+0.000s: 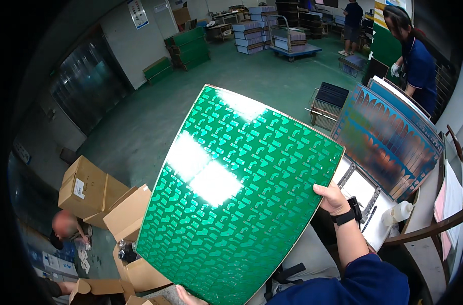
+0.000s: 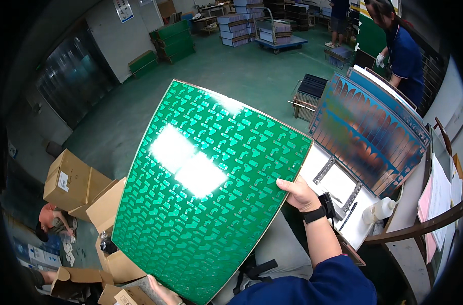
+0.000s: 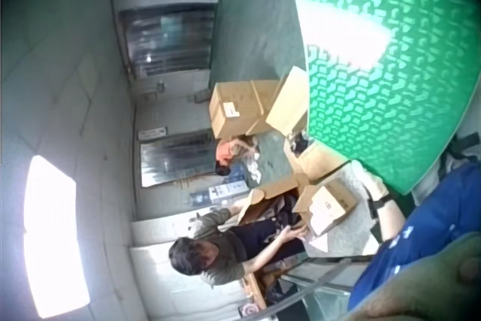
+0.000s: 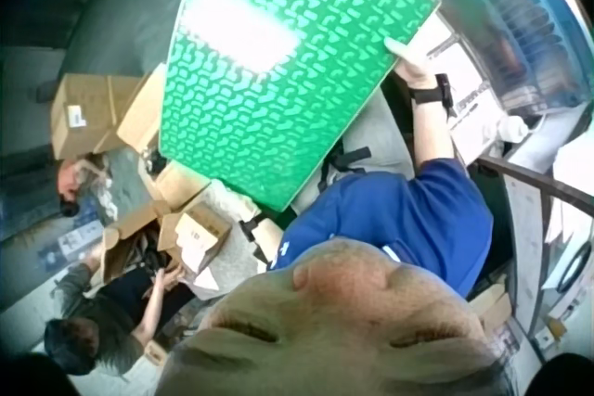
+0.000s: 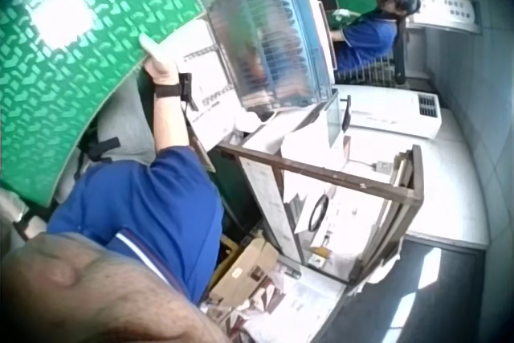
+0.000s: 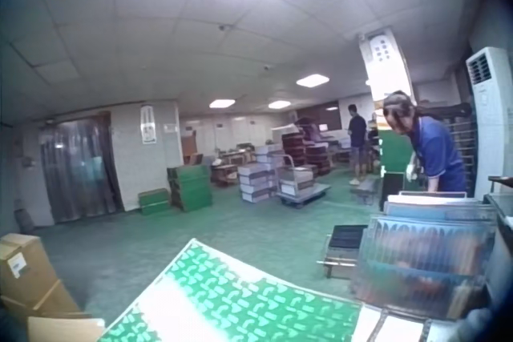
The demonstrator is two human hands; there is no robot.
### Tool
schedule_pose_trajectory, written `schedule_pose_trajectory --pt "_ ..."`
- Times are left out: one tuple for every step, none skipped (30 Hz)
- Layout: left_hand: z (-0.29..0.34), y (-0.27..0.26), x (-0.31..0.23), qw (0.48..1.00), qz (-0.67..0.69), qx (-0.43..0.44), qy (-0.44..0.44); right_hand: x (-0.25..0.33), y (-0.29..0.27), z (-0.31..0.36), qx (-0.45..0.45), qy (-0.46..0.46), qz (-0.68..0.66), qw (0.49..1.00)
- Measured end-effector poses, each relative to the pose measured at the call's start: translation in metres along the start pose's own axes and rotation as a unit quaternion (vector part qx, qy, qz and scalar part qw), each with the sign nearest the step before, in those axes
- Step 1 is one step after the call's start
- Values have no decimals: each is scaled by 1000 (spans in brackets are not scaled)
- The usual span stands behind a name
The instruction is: The recorder is inspecting large patterned green plates and mesh components in a factory floor setting, interacting with several other workers.
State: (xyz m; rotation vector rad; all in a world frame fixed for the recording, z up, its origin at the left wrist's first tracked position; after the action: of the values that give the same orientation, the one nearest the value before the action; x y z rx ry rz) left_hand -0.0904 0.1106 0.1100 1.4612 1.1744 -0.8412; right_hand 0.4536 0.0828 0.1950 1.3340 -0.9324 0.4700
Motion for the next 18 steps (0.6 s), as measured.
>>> schedule_pose_trajectory --pt "-1 23 2 979 3 -174 -110 -3 -6 -2 -10 -2 6 1000" --pt "16 25 5 915 1 -343 -212 -3 -3 -4 -11 1 5 1000" --pt "17 21 7 914 -1 -346 -213 0 4 -8 -16 -12 -2 1000" --pt "8 29 13 947 55 -250 -194 0 15 -12 -17 -22 -11 1000" --pt "-1 38 18 967 110 -153 -171 -1 29 -12 -12 -28 2 1000" --pt "-11 33 32 967 164 -116 -157 -2 53 -10 34 -21 -3 999" --pt "-18 50 30 960 200 -113 -161 -9 78 -3 69 -7 12 997" --pt "-26 58 29 956 227 -113 -149 -22 102 8 110 7 24 994" --pt "-33 75 32 939 272 -145 -152 -38 112 20 140 -4 98 985" --pt "-41 97 35 926 306 -151 -162 -41 138 30 148 -35 90 984" --pt "-47 121 37 920 333 -117 -169 -44 146 33 90 -58 84 991" --pt "-50 145 30 938 284 -128 -153 -46 142 33 28 -81 83 993" --pt "-49 154 28 951 240 -125 -148 -30 137 26 -43 -146 141 978" --pt "-47 159 35 942 217 -187 -176 -9 136 16 -80 -190 184 961" --pt "-45 152 53 967 119 -85 -207 13 138 5 -126 -220 190 948" --pt "-37 141 77 972 19 18 -235 27 139 -5 -107 -223 181 952" --pt "-31 132 85 971 23 10 -237 44 142 -11 -101 -250 193 944" --pt "-27 118 91 969 -56 -11 -242 54 136 -17 -112 -271 218 931"
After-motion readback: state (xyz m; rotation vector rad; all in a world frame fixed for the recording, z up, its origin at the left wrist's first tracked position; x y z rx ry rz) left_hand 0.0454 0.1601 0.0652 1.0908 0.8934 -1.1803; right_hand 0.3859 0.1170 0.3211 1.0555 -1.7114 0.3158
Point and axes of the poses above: each hand's wrist, its own z-axis away from the middle knuckle, its own y-axis out of the palm, x = y × z, the point moved 9 cm from there along -z, towards the middle knuckle
